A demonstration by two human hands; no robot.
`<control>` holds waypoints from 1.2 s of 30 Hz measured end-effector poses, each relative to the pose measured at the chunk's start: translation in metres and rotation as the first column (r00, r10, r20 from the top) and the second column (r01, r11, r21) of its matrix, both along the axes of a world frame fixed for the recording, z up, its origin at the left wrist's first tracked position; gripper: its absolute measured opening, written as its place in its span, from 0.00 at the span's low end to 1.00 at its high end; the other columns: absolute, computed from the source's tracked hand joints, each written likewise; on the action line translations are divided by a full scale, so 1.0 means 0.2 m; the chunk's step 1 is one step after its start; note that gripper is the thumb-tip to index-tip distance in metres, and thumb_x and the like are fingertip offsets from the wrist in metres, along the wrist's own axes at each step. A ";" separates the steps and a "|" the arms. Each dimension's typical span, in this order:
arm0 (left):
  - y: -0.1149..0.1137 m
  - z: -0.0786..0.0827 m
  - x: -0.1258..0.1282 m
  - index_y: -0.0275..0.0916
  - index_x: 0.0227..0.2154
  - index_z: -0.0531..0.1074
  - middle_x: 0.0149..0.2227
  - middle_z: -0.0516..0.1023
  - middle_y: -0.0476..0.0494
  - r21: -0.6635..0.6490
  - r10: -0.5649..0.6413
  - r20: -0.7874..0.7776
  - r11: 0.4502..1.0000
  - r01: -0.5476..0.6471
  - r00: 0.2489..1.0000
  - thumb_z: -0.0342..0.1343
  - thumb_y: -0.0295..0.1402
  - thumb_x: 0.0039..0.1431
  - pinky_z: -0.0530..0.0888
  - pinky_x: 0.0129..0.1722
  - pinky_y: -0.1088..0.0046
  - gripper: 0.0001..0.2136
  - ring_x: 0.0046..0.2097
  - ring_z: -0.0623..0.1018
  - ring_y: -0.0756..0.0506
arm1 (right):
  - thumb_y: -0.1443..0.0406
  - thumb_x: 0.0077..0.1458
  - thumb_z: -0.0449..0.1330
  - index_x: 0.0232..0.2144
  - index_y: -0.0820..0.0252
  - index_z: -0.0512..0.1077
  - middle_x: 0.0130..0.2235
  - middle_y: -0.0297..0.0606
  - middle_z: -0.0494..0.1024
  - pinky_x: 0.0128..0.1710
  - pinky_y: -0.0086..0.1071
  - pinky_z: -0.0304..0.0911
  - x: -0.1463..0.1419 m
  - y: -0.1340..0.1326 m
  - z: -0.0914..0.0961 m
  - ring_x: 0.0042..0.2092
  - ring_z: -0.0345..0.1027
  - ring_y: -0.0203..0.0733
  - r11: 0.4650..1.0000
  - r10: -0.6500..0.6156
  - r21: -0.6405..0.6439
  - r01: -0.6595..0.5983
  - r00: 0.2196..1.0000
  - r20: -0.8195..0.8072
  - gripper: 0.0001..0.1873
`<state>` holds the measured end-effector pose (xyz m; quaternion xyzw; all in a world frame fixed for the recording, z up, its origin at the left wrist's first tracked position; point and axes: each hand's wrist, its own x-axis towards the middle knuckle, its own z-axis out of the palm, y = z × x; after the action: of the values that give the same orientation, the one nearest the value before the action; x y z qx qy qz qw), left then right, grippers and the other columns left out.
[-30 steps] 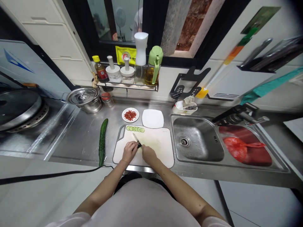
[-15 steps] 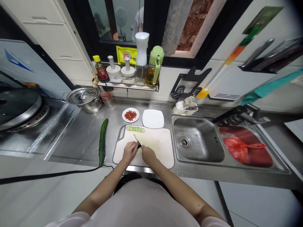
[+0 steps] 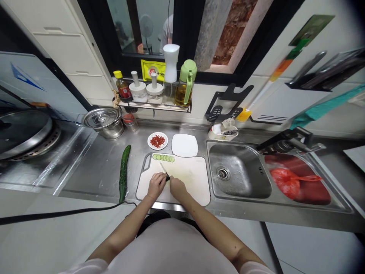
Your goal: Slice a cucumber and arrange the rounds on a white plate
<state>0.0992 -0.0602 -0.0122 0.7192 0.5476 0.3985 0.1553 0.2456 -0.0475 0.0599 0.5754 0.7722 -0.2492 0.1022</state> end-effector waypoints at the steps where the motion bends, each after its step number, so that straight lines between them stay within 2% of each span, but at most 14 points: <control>1: 0.00 0.00 0.00 0.42 0.42 0.75 0.41 0.78 0.42 -0.001 -0.002 0.000 1.000 0.002 1.000 0.47 0.33 0.65 0.74 0.44 0.63 0.11 0.44 0.75 0.45 | 0.75 0.59 0.43 0.48 0.64 0.64 0.41 0.46 0.77 0.42 0.32 0.63 0.00 0.00 0.00 0.45 0.72 0.43 1.000 -0.008 0.007 0.008 1.000 -0.003 0.17; 8: 0.00 -0.01 0.00 0.42 0.42 0.75 0.40 0.78 0.42 0.003 -0.002 -0.009 1.000 0.002 1.000 0.47 0.33 0.65 0.74 0.43 0.64 0.11 0.43 0.75 0.45 | 0.75 0.59 0.44 0.49 0.64 0.64 0.40 0.46 0.77 0.41 0.31 0.63 0.00 -0.01 -0.01 0.44 0.73 0.42 1.000 -0.023 -0.012 0.023 0.999 -0.032 0.18; 17: -0.01 0.02 0.01 0.42 0.42 0.74 0.39 0.78 0.43 0.004 0.014 0.017 1.000 -0.014 1.000 0.47 0.33 0.65 0.74 0.45 0.64 0.11 0.43 0.76 0.45 | 0.71 0.62 0.44 0.47 0.65 0.65 0.41 0.48 0.77 0.38 0.31 0.62 0.04 0.01 0.05 0.43 0.73 0.44 0.999 -0.042 -0.034 0.041 0.999 -0.021 0.14; 21: -0.01 0.02 0.02 0.42 0.42 0.74 0.40 0.78 0.43 -0.011 0.030 0.041 0.999 -0.030 0.999 0.46 0.34 0.66 0.74 0.45 0.64 0.12 0.44 0.76 0.45 | 0.69 0.63 0.45 0.45 0.63 0.66 0.42 0.46 0.77 0.38 0.30 0.60 0.09 0.01 0.07 0.43 0.72 0.43 1.000 -0.028 0.009 0.028 0.999 -0.042 0.13; 24: -0.01 0.04 0.02 0.41 0.42 0.74 0.41 0.78 0.43 -0.034 0.048 0.065 0.998 -0.046 0.997 0.46 0.34 0.65 0.74 0.46 0.64 0.11 0.44 0.77 0.45 | 0.69 0.63 0.45 0.45 0.61 0.67 0.42 0.45 0.76 0.38 0.31 0.59 0.14 0.01 0.09 0.42 0.72 0.43 0.999 -0.025 0.047 0.025 1.000 -0.001 0.13; 31: -0.02 0.12 0.04 0.40 0.42 0.74 0.42 0.78 0.41 -0.101 0.201 0.189 0.978 -0.185 0.961 0.46 0.37 0.65 0.73 0.48 0.63 0.13 0.45 0.77 0.44 | 0.73 0.62 0.45 0.49 0.57 0.67 0.43 0.45 0.72 0.41 0.33 0.55 0.30 0.00 0.15 0.42 0.68 0.42 0.978 0.007 0.203 -0.039 0.988 0.155 0.18; 34: 0.01 0.19 0.04 0.40 0.44 0.73 0.43 0.78 0.41 -0.193 0.361 0.265 0.928 -0.318 0.894 0.44 0.39 0.66 0.73 0.47 0.65 0.15 0.46 0.77 0.43 | 0.71 0.62 0.48 0.51 0.56 0.68 0.43 0.45 0.72 0.42 0.35 0.52 0.38 -0.01 0.15 0.43 0.65 0.43 0.935 0.014 0.348 -0.074 0.985 0.170 0.18; 36: 0.05 0.25 0.04 0.40 0.45 0.72 0.44 0.78 0.41 -0.267 0.463 0.290 0.880 -0.393 0.838 0.42 0.40 0.66 0.72 0.48 0.66 0.16 0.47 0.76 0.44 | 0.70 0.62 0.49 0.51 0.56 0.69 0.43 0.45 0.72 0.41 0.36 0.51 0.42 -0.02 0.14 0.41 0.63 0.43 0.882 0.031 0.460 -0.105 0.986 0.166 0.17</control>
<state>0.1072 -0.0501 0.0375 0.4776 0.6958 0.4866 0.2258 0.3296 -0.0523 0.0883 0.5730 0.8190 -0.0073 0.0289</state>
